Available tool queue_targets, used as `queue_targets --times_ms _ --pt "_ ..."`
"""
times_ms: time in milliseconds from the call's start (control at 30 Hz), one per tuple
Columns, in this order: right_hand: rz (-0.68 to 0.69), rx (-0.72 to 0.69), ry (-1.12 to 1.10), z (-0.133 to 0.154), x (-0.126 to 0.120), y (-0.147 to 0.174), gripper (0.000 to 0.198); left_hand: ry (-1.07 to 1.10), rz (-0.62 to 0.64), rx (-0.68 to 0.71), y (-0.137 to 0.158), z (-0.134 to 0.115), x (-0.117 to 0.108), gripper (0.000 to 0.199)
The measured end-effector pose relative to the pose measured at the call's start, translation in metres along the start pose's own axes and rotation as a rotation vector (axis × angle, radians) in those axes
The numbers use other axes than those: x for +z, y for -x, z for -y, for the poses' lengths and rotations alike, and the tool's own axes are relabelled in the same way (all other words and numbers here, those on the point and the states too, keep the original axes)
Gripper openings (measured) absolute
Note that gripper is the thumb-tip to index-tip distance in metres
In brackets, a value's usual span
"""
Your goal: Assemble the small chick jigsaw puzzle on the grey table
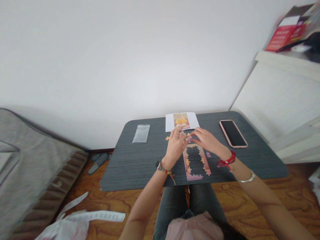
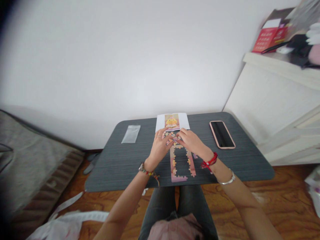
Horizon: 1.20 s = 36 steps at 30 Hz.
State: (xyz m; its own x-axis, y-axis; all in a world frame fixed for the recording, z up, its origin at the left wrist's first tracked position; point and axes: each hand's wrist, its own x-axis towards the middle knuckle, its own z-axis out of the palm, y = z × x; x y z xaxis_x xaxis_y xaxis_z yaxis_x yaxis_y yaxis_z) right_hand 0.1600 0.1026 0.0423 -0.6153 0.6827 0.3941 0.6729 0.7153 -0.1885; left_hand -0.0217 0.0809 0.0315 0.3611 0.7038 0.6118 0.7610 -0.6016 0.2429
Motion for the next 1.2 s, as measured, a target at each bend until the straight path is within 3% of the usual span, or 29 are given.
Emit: queue_targets --times_ms 333,767,1000,1200 --pt "-0.027 -0.083 0.091 -0.006 0.015 -0.001 0.02 -0.005 -0.001 -0.031 0.007 0.009 0.002 0.01" --pt "-0.022 -0.086 0.094 0.001 0.004 0.011 0.02 0.003 0.008 -0.006 0.012 0.0 0.001 0.011" --pt "0.107 -0.071 -0.03 0.028 -0.003 0.067 0.02 0.084 0.182 0.001 0.054 -0.038 -0.009 0.009" --pt "0.168 -0.036 -0.062 0.046 0.012 0.121 0.016 0.171 0.287 -0.08 0.095 -0.071 0.005 0.008"
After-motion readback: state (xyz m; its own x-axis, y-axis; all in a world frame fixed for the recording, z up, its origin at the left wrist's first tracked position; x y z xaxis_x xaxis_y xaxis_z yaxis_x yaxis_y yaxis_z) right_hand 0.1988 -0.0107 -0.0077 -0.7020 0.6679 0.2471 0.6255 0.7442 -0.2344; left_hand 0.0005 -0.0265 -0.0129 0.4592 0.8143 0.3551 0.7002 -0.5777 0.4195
